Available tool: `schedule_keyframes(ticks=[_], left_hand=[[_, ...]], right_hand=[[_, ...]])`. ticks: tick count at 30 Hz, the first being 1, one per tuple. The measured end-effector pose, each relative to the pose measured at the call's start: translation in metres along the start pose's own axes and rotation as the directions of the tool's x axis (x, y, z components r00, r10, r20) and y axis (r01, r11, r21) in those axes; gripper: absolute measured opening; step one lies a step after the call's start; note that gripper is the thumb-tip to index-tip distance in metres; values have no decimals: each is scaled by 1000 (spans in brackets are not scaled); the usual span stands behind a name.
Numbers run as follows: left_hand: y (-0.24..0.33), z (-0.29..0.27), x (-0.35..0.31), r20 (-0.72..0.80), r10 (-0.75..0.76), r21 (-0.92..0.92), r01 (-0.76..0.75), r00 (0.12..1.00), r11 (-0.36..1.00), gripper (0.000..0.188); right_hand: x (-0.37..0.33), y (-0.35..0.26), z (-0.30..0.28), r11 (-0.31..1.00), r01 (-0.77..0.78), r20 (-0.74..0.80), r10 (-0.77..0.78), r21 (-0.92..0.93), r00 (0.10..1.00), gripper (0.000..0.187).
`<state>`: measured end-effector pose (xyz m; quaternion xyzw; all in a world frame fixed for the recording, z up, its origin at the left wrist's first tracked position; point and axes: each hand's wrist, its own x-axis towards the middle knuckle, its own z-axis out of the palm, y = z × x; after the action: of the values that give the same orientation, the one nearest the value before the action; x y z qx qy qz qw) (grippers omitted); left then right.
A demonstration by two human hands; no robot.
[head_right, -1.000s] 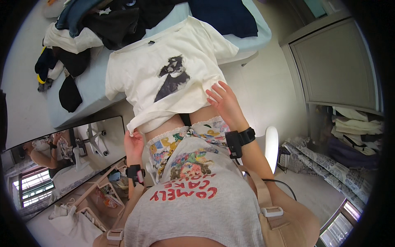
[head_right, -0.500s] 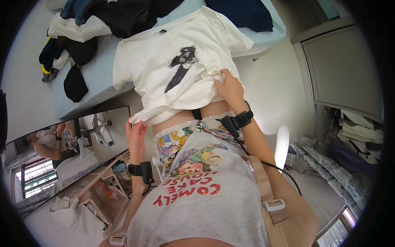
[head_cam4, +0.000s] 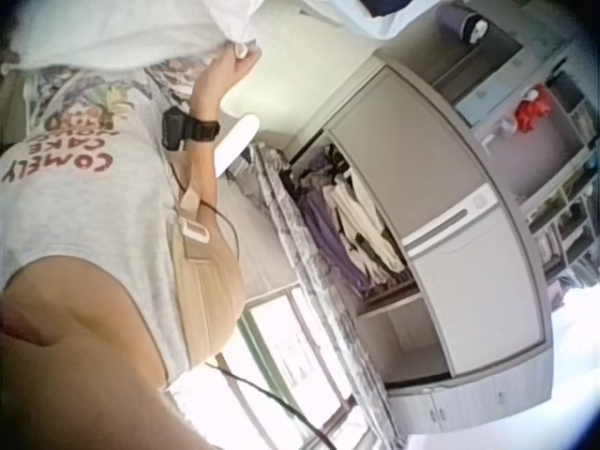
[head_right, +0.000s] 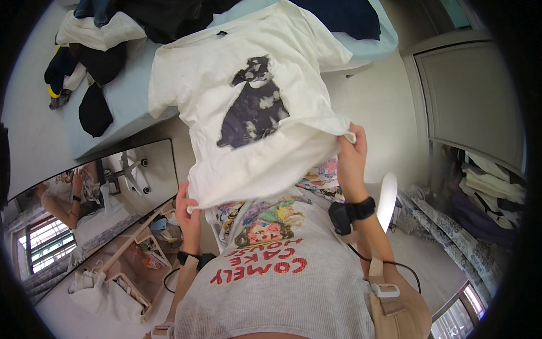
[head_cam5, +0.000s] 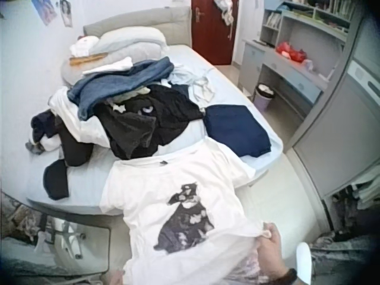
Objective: Fold laundry on a bed including t-shirts and black fabric items.
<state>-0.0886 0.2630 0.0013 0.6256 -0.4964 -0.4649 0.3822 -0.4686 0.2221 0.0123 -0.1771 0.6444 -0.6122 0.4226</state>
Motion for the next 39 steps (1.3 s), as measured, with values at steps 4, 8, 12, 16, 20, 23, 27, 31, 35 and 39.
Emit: schedule_keyframes(ticks=[4, 8, 12, 16, 20, 23, 27, 31, 35, 39], left_hand=[[11, -13, -28, 48, 73, 148, -79, 996, 986, 12], [12, -24, -39, 7, -248, -178, 245, 969, 953, 10], [5, -27, -38, 266, -86, 278, 9, 960, 960, 17], [3, -23, -35, 480, -239, 465, -14, 844, 885, 26], [-13, -29, -22, 604, -301, 421, 25, 738, 906, 31], [-44, -51, 17, 707, -507, 480, 190, 493, 856, 29], [-90, -80, 113, 270, -239, 453, 96, 933, 886, 30], [-52, -49, 224, -306, -204, -256, 126, 930, 958, 56], [-46, -28, 278, -327, -280, -346, 161, 903, 924, 68], [-49, -14, 277, -406, -335, -289, 228, 851, 930, 72]], right_hand=[[-20, -16, -37, 982, -51, -57, 41, -180, 998, 23], [-32, -35, -61, 884, -32, 19, 45, -466, 999, 27], [-38, -32, -87, 642, 337, 326, -141, -689, 935, 19], [-39, -26, -106, 547, 246, 374, 133, -800, 918, 14], [-35, -19, -109, 405, 315, 423, 211, -858, 881, 18], [-11, -28, -116, 377, 386, 538, 533, -842, 653, 23], [65, -58, -71, 212, 497, 539, 363, -842, 760, 19], [166, -49, -20, 885, 150, 308, -8, -441, 951, 44], [260, 9, 3, 959, -168, 73, 189, -230, 979, 60], [268, 21, 6, 912, -279, -41, 280, -301, 959, 58]])
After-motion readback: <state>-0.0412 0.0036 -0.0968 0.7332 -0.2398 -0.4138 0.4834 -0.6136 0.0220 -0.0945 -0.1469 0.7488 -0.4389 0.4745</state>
